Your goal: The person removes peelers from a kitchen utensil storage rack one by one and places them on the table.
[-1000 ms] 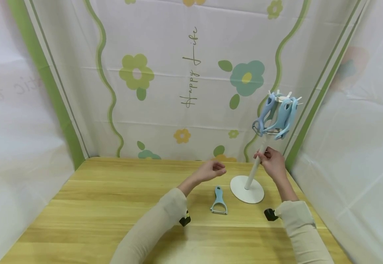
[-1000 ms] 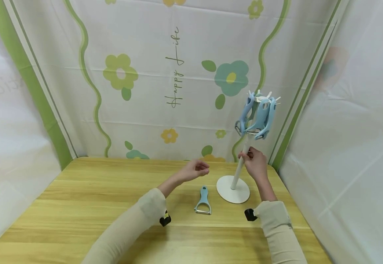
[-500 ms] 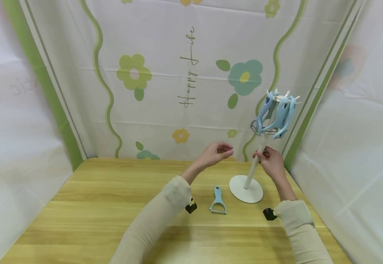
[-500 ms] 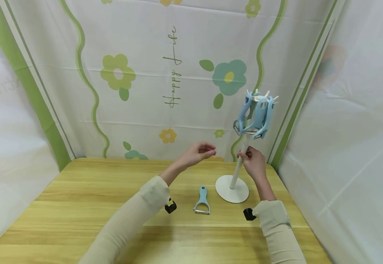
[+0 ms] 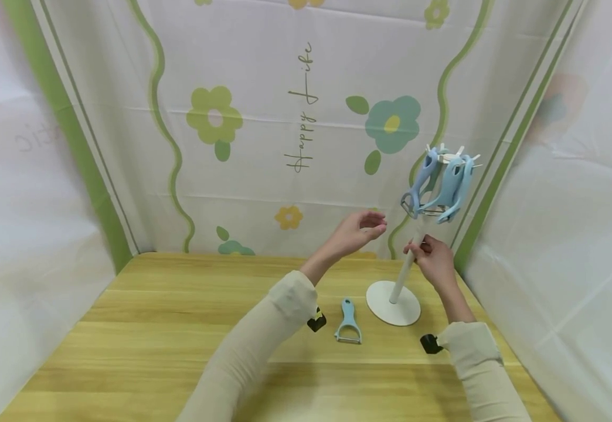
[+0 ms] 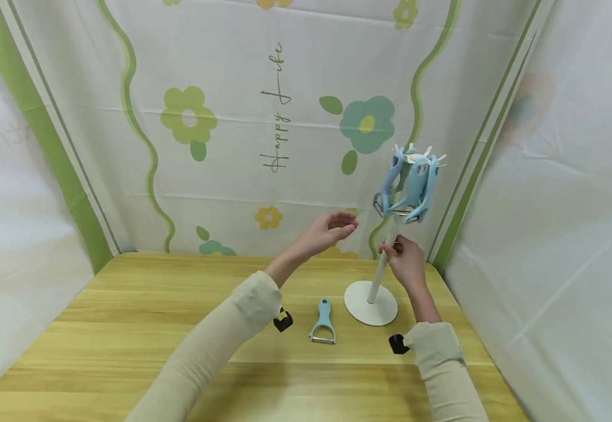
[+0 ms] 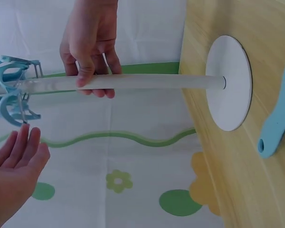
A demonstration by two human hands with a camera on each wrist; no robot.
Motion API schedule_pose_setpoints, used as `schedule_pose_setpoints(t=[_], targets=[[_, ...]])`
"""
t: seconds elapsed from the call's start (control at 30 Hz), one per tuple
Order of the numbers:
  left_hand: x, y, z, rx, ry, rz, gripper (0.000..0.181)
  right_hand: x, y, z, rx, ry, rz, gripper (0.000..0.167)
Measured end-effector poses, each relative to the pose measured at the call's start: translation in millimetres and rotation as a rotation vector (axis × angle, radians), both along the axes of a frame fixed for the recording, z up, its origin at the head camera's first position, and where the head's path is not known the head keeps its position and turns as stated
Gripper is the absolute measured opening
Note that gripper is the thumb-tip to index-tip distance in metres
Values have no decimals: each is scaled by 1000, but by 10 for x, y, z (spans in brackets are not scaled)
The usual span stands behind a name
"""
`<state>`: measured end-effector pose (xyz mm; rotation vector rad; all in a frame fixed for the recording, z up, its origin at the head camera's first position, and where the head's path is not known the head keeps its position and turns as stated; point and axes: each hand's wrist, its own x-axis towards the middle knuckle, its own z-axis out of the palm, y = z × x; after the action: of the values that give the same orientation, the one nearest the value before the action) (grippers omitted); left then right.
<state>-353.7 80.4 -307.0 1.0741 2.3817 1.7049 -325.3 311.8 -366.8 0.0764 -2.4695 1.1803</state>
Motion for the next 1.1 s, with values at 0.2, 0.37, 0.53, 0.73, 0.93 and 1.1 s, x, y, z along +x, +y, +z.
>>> schedule_pose_setpoints(t=[0.2, 0.37, 0.53, 0.73, 0.93, 1.1], targets=[[8, 123, 147, 31, 72, 5, 42, 13, 4, -12, 3, 7, -2, 25], [-1, 242, 289, 58, 111, 6, 43, 19, 16, -17, 1, 18, 2, 24], [-34, 369, 422, 93, 145, -3, 43, 6, 18, -23, 1, 25, 7, 23], [-90, 504, 579, 41, 185, 40, 43, -2, 6, -19, -7, 31, 13, 21], [-110, 591, 692, -1, 190, 56, 41, -8, 8, -13, 12, 39, 6, 23], [-117, 626, 757, 27, 153, 58, 32, -16, 20, -15, 5, 36, 10, 23]])
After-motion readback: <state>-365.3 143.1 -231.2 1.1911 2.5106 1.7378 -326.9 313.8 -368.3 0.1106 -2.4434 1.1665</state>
